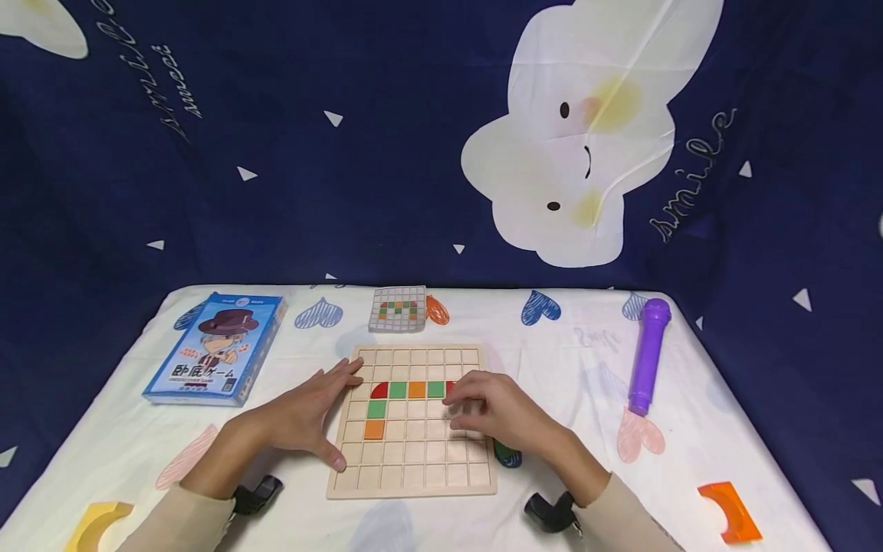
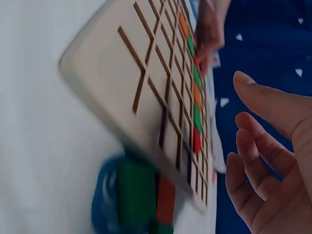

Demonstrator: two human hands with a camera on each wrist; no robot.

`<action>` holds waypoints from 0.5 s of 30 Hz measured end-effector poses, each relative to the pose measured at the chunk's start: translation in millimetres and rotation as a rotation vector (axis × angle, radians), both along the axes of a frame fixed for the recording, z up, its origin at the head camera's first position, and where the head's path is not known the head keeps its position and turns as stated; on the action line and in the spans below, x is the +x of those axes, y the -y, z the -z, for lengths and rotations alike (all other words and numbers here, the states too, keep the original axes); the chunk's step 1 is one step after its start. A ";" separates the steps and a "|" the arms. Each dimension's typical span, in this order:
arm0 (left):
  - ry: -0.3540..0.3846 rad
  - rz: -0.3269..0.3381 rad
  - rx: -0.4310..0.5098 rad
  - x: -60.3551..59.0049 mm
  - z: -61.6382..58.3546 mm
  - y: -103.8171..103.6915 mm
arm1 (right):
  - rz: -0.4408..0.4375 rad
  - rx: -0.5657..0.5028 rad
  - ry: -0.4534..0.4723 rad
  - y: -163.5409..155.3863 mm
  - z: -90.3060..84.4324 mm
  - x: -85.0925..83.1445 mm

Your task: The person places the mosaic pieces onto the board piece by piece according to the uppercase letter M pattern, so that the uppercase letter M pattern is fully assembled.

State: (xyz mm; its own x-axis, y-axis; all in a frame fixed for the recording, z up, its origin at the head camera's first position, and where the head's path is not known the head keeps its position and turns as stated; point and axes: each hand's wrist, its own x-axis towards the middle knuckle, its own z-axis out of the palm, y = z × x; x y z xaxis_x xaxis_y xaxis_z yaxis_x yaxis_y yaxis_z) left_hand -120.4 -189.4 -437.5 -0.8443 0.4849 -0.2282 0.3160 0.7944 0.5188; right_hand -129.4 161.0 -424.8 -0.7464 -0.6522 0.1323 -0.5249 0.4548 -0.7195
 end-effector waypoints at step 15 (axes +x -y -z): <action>-0.008 0.000 0.004 0.4 -0.4 -0.2 | 0.188 -0.031 -0.061 -60.1 8.3 11.5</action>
State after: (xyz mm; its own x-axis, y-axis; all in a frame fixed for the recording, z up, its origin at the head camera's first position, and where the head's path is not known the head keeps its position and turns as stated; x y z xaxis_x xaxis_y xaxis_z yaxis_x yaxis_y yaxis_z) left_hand -120.0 -189.2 -437.0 -0.8458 0.4862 -0.2195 0.3203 0.7919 0.5199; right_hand -117.9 221.1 -433.1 -0.8449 -0.4967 0.1986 -0.4756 0.5275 -0.7040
